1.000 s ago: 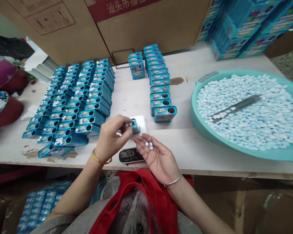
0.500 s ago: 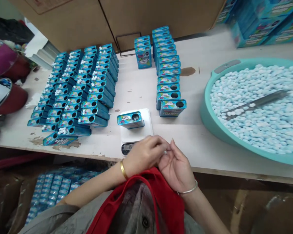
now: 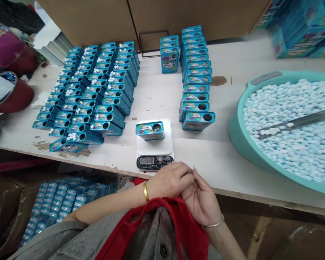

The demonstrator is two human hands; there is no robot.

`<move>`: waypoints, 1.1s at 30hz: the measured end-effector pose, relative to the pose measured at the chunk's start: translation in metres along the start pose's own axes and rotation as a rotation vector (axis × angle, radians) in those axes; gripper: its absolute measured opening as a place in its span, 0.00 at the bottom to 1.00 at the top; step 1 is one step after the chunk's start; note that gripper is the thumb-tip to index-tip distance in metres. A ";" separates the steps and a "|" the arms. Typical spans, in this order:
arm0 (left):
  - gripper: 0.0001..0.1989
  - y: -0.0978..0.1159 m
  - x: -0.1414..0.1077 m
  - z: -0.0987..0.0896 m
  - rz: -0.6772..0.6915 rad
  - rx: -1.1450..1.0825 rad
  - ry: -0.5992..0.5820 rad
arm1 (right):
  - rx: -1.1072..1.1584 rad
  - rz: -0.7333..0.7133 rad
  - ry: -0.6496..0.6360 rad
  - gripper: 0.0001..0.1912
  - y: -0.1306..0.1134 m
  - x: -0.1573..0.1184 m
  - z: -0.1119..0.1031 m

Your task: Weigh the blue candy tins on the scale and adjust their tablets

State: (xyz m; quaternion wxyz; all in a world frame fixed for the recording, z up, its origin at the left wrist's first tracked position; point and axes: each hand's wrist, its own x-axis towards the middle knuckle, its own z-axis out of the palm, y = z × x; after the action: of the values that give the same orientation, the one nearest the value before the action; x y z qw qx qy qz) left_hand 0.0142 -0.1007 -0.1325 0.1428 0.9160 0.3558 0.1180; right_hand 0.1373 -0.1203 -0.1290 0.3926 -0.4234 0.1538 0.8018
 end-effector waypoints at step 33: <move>0.23 -0.080 -0.024 -0.082 -0.341 0.330 0.311 | 0.076 -0.096 -0.121 0.10 -0.005 0.014 0.022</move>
State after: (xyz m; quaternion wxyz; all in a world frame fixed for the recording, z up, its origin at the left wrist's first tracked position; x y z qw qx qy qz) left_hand -0.0788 -0.0465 -0.0866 -0.0466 0.8247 0.5367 0.1719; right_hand 0.1246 -0.0976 -0.1267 0.4548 -0.3657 0.1396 0.8000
